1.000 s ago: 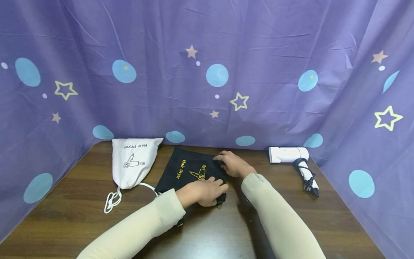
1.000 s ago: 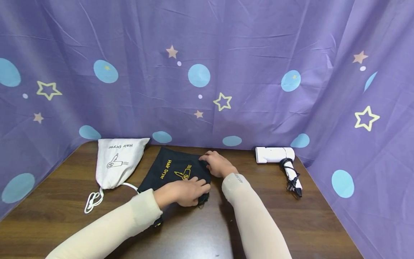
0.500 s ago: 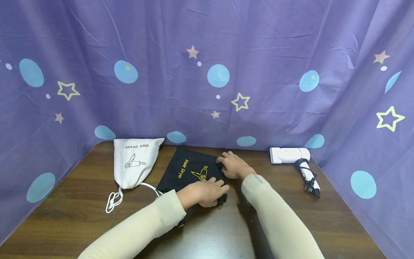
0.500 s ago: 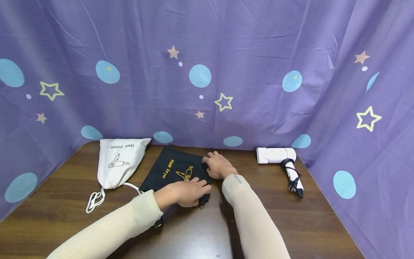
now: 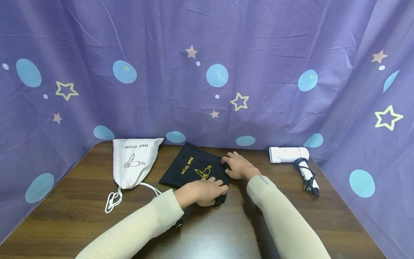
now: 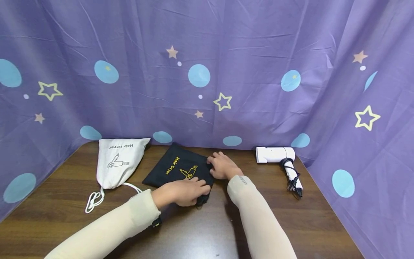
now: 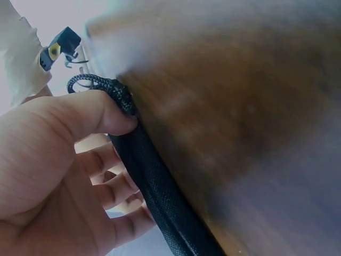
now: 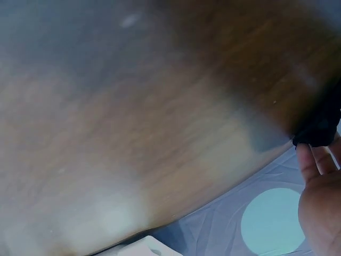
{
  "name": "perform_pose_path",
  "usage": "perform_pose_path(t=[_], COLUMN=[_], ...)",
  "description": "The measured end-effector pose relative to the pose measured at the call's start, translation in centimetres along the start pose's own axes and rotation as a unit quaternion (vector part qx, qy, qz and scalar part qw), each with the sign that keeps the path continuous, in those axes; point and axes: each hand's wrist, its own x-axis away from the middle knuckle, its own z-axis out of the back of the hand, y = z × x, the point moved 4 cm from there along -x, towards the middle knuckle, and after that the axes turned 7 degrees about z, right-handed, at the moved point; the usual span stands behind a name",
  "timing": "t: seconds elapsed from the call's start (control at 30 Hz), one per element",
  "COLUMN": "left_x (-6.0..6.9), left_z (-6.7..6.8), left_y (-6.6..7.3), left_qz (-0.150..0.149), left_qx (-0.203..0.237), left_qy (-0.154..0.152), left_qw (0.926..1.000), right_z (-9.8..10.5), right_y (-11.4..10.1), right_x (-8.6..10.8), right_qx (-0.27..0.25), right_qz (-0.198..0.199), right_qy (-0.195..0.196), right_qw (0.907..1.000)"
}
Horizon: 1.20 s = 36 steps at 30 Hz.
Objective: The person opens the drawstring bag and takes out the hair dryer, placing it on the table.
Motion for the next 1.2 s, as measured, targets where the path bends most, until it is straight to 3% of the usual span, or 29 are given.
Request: perform_pose_path(t=[0.57,1.2], left_x=[-0.9,-2.8], left_z=[0.4,0.8], left_y=[1.0,2.9], left_qz=[-0.009,-0.027], left_qx=[0.013,-0.033], left_qy=[0.011,0.045], left_qw=[0.9998,0.9981], right_z=[0.3,0.2], right_y=[1.3,3.6], right_x=[2.4,5.1], right_qx=[-0.005,-0.005], right_qz=[-0.006,-0.021], right_qy=[0.004,0.024], right_qw=[1.0,0.9995])
